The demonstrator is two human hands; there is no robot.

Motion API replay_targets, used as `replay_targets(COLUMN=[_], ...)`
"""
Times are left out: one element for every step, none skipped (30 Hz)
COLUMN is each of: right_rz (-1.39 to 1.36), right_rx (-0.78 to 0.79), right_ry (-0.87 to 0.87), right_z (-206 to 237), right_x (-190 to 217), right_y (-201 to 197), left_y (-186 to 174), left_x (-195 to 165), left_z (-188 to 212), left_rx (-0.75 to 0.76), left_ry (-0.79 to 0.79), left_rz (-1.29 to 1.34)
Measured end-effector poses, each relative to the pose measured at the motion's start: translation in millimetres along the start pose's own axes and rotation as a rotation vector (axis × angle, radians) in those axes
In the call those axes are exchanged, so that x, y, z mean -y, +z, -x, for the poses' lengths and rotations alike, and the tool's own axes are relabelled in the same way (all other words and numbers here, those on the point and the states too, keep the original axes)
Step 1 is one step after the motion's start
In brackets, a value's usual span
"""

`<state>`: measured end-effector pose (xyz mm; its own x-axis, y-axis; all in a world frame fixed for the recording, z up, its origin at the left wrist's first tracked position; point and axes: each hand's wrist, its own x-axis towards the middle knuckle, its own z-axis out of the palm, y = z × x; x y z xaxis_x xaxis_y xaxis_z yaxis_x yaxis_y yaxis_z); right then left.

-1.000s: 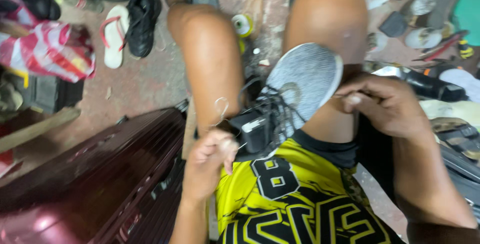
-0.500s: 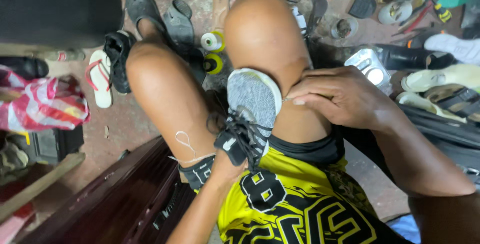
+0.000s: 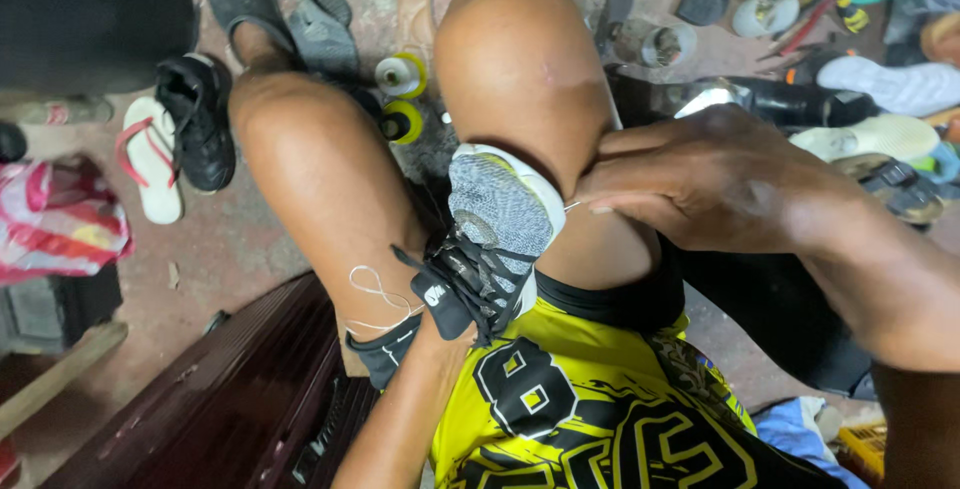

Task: The person stitches the sole of a sneaker using a needle and thread. They repeatedly push the needle through the sole and pull the thread to secure the seam while holding the shoe steady.

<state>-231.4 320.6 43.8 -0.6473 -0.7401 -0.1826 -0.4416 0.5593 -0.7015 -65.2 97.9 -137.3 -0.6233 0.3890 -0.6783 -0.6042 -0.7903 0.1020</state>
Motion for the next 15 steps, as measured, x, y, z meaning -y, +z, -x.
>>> replay_targets(right_rz=[0.047,0.095,0.142,0.13,0.117,0.105,0.147,0.188,0.228,0.19,0.15,0.11,0.134,0.157,0.179], right_rx=[0.028,0.064,0.099,0.095,0.083,0.069,0.091,0.118,0.147,0.135,0.122,0.107,0.1,0.092,0.084], right_ry=[0.002,-0.007,-0.018,-0.03,-0.034,-0.033,-0.018,-0.01,-0.008,-0.018,-0.027,-0.034,-0.043,-0.05,-0.055], right_z=[-0.7,-2.3,-3.9,-5.1,-5.2,-4.8,-3.9,-3.2,-2.8,-2.3,-1.7,-1.7,-1.8,-2.2,-2.4], right_x=[1.8,2.8,3.7,5.7,8.1,10.7,13.4,15.9,17.8,19.9,21.9,23.5,24.6,25.4,25.6], right_y=[-2.2,-5.2,-7.3,-8.0,-8.3,-8.7,-9.1,-9.4,-9.8,-10.2,-10.7,-11.0,-10.9,-11.1,-11.1], left_y=[-0.2,-0.3,-0.6,-0.8,-1.0,-1.1,-1.7,-2.4,-3.6,-4.8,-6.4,-7.9,-9.4,-10.8,-12.0], left_x=[-0.9,-1.6,-2.6,-3.4,-4.2,-5.0,-5.7,-6.2,-7.2,-7.4,-7.8,-8.2,-8.2,-8.1,-7.9], left_z=[-1.3,-2.0,-2.8,-3.1,-3.6,-4.8,-5.2,-5.5,-5.8,-5.5,-4.5,-3.7,-2.7,-1.4,-0.5], left_rx=[0.0,0.002,0.002,0.005,0.007,0.012,0.02,0.023,0.028,0.033,0.037,0.041,0.044,0.044,0.044], left_ry=[0.003,-0.001,0.0,-0.011,-0.023,-0.042,-0.065,-0.089,-0.112,-0.134,-0.159,-0.177,-0.19,-0.2,-0.208], left_rz=[-0.022,-0.039,-0.062,-0.091,-0.132,-0.184,-0.244,-0.298,-0.346,-0.385,-0.419,-0.45,-0.469,-0.484,-0.493])
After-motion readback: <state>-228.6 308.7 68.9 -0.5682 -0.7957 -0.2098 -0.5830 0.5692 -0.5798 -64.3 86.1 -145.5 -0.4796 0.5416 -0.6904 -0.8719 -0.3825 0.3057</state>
